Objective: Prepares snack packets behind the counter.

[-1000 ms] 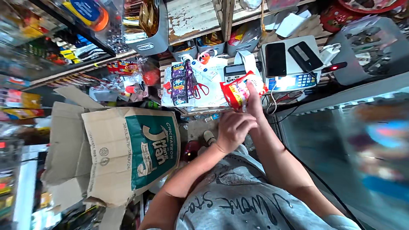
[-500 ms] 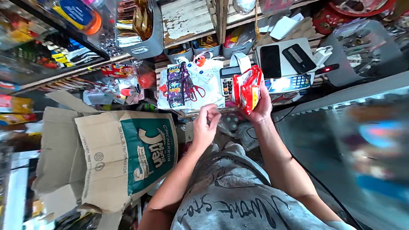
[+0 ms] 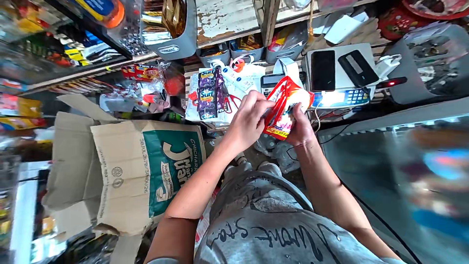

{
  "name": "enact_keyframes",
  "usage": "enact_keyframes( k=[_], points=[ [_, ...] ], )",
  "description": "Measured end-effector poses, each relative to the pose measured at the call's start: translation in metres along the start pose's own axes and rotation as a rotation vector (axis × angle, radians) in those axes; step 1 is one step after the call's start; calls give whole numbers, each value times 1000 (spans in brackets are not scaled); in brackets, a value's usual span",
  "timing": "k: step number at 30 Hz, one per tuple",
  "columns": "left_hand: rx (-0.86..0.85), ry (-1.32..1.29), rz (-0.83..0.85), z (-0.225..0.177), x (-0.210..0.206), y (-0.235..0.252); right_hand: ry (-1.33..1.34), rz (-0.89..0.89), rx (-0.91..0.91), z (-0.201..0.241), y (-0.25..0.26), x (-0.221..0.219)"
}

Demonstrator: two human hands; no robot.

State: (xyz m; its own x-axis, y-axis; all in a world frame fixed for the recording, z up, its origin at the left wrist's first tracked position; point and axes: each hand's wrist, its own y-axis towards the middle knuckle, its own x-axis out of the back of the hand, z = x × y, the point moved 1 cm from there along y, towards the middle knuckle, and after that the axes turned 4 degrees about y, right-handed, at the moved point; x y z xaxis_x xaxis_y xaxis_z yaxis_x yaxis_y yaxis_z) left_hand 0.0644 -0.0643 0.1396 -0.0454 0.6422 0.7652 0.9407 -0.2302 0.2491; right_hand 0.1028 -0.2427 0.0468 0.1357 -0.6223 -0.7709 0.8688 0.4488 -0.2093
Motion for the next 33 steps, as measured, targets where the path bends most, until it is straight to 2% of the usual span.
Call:
enact_keyframes(
  k=[9,13,17,22,25,29,31,33],
  points=[
    [-122,142,-11,7,-5,10,32,16,7,5,-3,2],
    [-193,220,-152,11,-18,10,65,-5,1,2,-4,3],
    [60,-219,-277,7,-23,7,95,-29,49,2,-7,2],
    [355,-512,-339,3,-25,7,107,90,133,5,-9,8],
    [519,-696,-314,7,-21,11,133,183,157,7,-10,9],
    [528,-1115,-60,-6,-23,9,233,293,162,-2,-6,13],
    [465,-1166,-19,-16,-28,12,208,220,125,-8,-3,8],
    [359,-1102,-36,-20,-26,15,104,60,16,-15,-5,8]
  ],
)
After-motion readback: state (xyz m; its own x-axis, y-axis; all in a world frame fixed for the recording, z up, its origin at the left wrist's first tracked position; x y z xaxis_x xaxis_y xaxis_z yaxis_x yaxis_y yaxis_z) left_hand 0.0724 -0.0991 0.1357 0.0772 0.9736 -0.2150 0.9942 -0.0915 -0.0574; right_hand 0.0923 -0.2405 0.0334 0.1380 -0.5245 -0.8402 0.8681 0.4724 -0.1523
